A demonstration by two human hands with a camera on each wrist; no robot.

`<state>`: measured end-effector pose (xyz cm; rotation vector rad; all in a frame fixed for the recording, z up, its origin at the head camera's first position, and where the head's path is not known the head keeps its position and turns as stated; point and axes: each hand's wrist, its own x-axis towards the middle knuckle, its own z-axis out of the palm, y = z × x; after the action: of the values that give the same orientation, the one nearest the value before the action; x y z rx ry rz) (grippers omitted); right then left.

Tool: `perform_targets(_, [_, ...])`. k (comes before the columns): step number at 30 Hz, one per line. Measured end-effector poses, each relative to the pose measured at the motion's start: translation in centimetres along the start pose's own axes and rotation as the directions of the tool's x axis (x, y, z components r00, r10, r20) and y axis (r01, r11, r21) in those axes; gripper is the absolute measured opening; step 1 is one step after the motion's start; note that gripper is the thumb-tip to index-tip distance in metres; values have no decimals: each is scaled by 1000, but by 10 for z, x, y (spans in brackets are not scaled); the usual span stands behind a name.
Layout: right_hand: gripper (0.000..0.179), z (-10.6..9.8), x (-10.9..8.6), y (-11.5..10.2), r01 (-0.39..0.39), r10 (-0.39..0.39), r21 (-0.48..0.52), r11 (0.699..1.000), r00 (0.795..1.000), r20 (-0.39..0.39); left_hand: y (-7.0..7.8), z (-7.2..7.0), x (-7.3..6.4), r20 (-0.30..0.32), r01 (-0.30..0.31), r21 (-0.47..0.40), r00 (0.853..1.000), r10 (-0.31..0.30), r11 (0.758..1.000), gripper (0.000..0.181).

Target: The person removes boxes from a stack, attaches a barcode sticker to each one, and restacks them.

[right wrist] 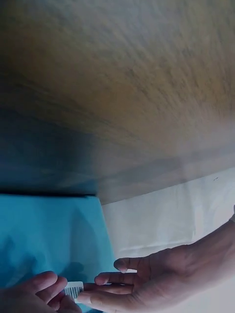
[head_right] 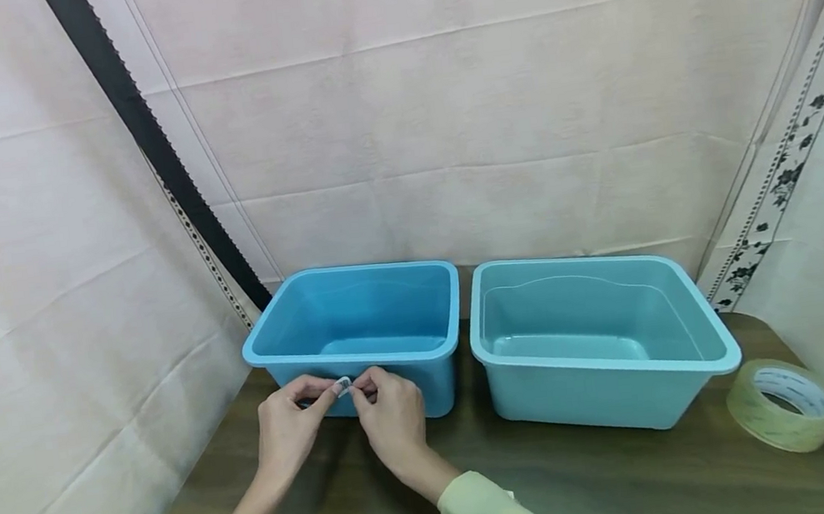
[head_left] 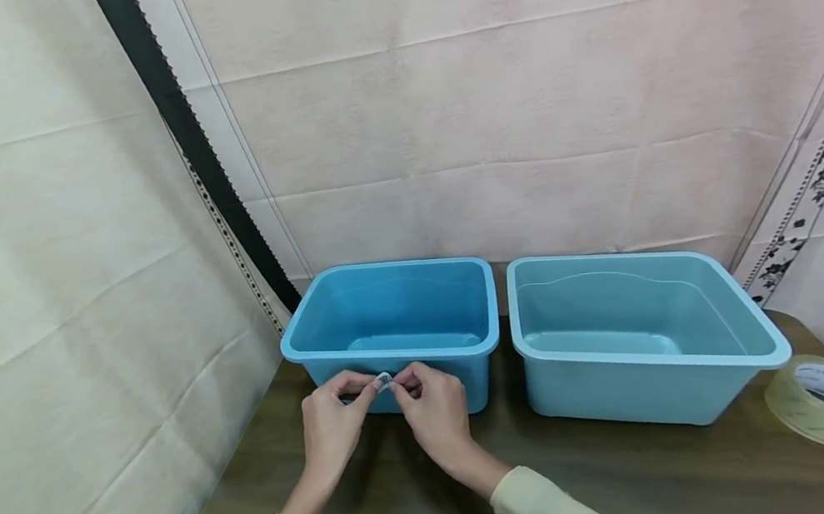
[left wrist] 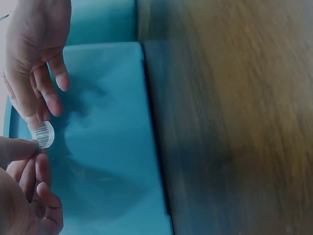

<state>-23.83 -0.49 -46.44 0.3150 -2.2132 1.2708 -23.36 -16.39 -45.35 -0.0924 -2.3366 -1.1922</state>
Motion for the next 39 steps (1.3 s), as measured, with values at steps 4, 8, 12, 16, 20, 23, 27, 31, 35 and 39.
perform_targets(4, [9, 6, -1, 1, -5, 5, -9, 1000, 999, -51, -1, 0, 2, -29, -4, 17, 1000, 4, 1000, 7])
perform_targets(8, [9, 9, -1, 3, -11, 9, -14, 1000, 996, -94, -1, 4, 4, -38, -21, 21, 999, 22, 1000, 7])
perform_targets(12, [10, 10, -1, 5, -14, 11, -22, 1000, 993, -117, -1, 7, 5, -46, -26, 42, 999, 28, 999, 7])
perform_targets(16, [9, 8, -1, 6, -12, 9, -20, 1000, 992, -125, 1, 8, 7, -48, -35, 55, 998, 38, 998, 5])
perform_targets(20, [8, 7, -2, 7, -16, 17, 6, 1000, 996, -85, 0, 7, 7, -28, -45, 19, 999, 45, 999, 4])
perform_targets(23, [8, 6, -5, 8, -32, 33, 28, 999, 999, -34, 0, 4, 6, -31, -48, 5, 998, 48, 999, 5])
perform_targets(27, [7, 6, -10, 10, -41, 40, 79, 996, 999, 8, -1, 0, 4, -55, -57, 21, 997, 58, 998, 7])
perform_targets(31, [6, 4, -12, 13, -9, -5, 197, 980, 997, 72, -2, -4, 2, -65, -46, 36, 997, 48, 998, 2])
perform_targets(35, [27, -2, -11, 17, -17, -47, 304, 953, 978, 202, -4, -7, 1, 39, -2, -48, 999, 4, 999, 18])
perform_targets(39, [39, -12, -10, 19, -76, -19, 319, 945, 959, 283, -3, -9, 3, 150, 66, -128, 988, -46, 990, 28])
